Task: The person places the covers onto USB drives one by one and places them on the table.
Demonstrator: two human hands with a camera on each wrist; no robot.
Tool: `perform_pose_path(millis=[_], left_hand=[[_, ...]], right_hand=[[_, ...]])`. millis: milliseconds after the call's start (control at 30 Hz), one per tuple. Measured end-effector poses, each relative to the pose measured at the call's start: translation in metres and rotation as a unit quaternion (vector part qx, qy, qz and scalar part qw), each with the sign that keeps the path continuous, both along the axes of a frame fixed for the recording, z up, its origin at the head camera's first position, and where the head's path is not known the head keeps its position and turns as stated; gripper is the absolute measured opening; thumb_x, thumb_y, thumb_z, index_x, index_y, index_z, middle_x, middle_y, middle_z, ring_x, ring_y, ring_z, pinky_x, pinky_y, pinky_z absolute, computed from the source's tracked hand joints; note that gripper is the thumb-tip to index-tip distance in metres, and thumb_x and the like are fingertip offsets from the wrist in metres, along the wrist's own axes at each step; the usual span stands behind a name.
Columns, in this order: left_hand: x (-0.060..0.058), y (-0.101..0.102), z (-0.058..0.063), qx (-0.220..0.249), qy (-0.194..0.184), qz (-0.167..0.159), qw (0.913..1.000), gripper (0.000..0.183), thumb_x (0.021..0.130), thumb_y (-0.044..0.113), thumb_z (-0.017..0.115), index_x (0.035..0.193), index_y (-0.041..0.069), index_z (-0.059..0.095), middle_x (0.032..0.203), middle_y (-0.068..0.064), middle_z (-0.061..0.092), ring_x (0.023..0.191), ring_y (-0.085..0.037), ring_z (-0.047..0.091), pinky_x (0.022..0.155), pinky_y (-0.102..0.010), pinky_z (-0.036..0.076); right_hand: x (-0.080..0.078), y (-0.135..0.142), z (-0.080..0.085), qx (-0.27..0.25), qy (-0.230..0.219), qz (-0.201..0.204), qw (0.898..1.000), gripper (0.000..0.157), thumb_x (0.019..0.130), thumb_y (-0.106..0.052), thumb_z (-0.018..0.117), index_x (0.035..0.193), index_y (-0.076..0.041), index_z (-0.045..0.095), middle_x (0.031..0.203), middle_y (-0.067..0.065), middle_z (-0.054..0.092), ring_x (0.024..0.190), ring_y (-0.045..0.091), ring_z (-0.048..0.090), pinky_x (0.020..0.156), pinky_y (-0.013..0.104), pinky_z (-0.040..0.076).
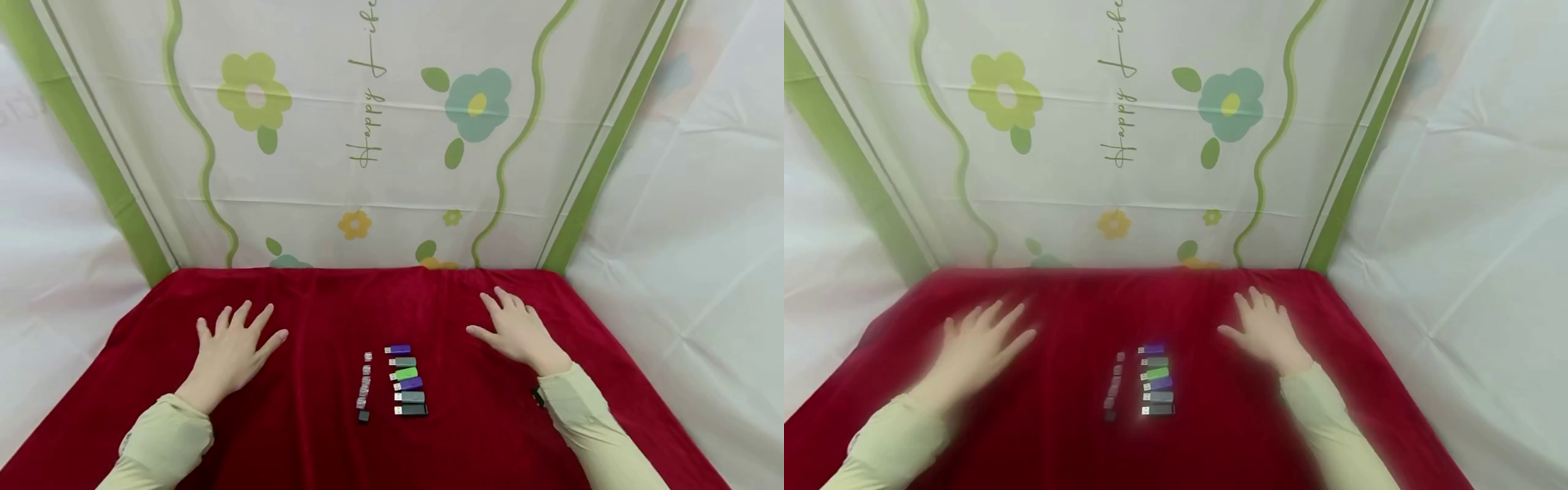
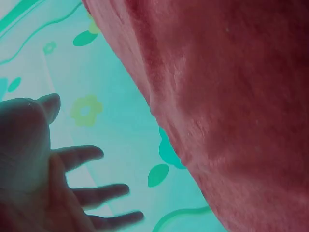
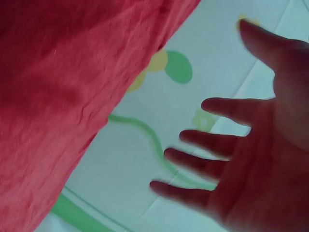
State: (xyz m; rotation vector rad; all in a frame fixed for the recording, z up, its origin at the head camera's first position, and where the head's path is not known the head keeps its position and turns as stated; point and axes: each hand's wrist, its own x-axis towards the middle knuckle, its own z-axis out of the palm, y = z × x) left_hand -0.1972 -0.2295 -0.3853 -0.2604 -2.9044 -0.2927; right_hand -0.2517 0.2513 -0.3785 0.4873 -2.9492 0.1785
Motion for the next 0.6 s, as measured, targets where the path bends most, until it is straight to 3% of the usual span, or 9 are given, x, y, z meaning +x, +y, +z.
perform_pose_path(millis=[100,233,433,600], left_hand=[[-0.002,0.004,-0.003,0.001,0.029,-0.041,0.9988,0.061,0.099,0.047,0.053,0.142,0.003,0.050,0.143,-0.030,0.038,0.130,-0.054,0.029,0.101,-0.072,0.017],[-0.003,0.014,-0.005,0.000,0.063,-0.083,0.9945,0.051,0.097,0.035,0.061,0.133,-0.001,0.057,0.138,-0.028,0.046,0.127,-0.050,0.036,0.101,-0.064,0.030],[-0.005,0.030,-0.004,-0.003,0.067,-0.100,0.9927,0.047,0.096,0.032,0.063,0.129,-0.002,0.060,0.136,-0.026,0.050,0.125,-0.047,0.040,0.099,-0.059,0.037],[-0.005,0.039,-0.004,-0.002,0.067,-0.106,0.9921,0.048,0.096,0.032,0.064,0.129,-0.002,0.060,0.134,-0.025,0.051,0.125,-0.046,0.042,0.099,-0.058,0.038]], right_hand=[[0.000,-0.013,-0.002,0.013,0.056,0.050,0.997,0.060,0.091,-0.040,0.068,0.131,0.003,0.057,0.133,0.024,0.051,0.119,0.042,0.050,0.088,0.057,0.046],[0.000,-0.037,-0.004,0.024,0.099,0.111,0.989,0.041,0.087,-0.029,0.075,0.113,0.001,0.068,0.112,0.016,0.062,0.102,0.033,0.061,0.075,0.046,0.054],[-0.002,-0.071,-0.007,0.045,0.111,0.179,0.976,0.025,0.084,-0.023,0.078,0.100,-0.005,0.071,0.092,0.006,0.062,0.084,0.022,0.062,0.065,0.036,0.054],[-0.008,-0.092,-0.008,0.054,0.093,0.234,0.966,0.018,0.084,-0.019,0.078,0.096,-0.007,0.072,0.087,0.003,0.062,0.080,0.018,0.061,0.065,0.032,0.054]])
